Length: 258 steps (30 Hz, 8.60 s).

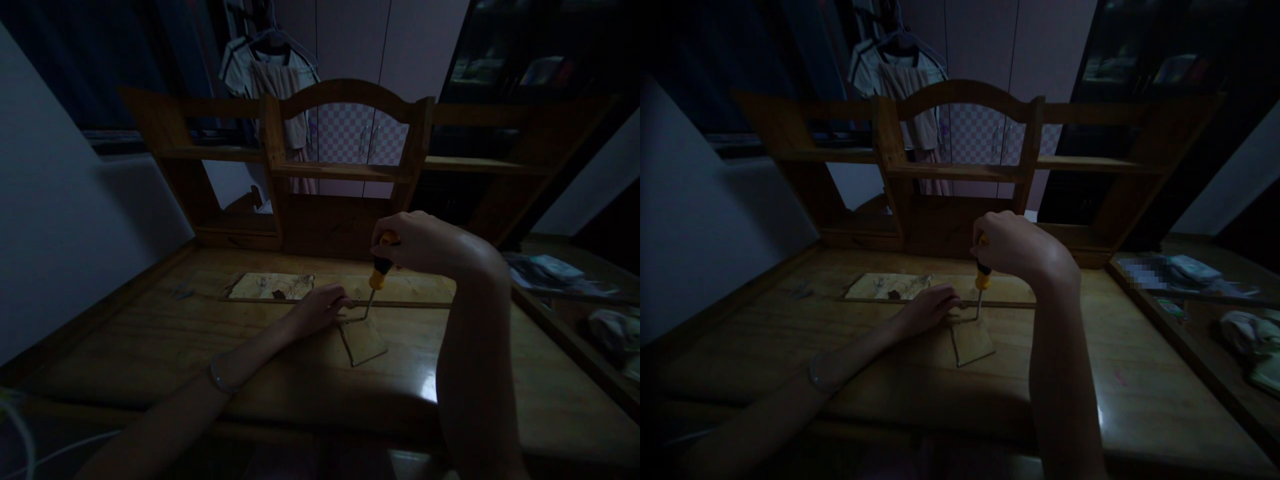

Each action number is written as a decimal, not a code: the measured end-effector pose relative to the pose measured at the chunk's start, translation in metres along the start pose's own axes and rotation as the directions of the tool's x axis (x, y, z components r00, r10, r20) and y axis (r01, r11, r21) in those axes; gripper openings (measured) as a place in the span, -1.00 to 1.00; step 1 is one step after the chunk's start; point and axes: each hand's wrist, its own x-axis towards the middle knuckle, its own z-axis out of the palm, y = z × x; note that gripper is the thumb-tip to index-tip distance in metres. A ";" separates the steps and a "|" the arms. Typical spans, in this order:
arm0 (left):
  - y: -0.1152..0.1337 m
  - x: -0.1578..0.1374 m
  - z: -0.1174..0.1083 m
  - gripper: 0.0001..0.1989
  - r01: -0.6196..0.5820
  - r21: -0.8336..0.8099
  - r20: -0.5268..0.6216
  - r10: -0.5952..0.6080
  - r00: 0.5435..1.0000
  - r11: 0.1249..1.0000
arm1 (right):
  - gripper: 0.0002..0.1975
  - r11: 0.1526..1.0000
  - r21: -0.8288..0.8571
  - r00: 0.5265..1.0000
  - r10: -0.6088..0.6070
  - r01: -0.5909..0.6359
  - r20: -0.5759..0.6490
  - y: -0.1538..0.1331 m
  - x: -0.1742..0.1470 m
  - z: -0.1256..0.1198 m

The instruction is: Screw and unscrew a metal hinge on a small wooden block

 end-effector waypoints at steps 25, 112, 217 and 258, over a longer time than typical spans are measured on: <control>0.004 -0.001 -0.003 -0.74 -0.048 0.095 0.002 0.048 0.999 0.994 | -0.81 0.999 -0.019 0.999 0.029 -0.028 0.044 -0.006 0.003 0.000; -0.001 -0.003 0.006 -0.85 -0.021 0.080 0.110 0.013 0.994 0.997 | -0.77 0.985 -0.066 0.986 0.164 -0.161 0.043 0.013 0.009 0.005; 0.005 -0.005 -0.001 -0.87 -0.295 0.250 -0.389 0.375 0.842 0.922 | -0.77 0.992 0.017 0.989 0.125 -0.126 0.079 0.013 0.009 0.004; 0.002 -0.003 0.001 -0.92 -0.328 0.240 -0.339 0.396 0.854 0.914 | -0.75 0.992 0.023 0.989 0.125 -0.127 0.074 0.015 0.008 0.005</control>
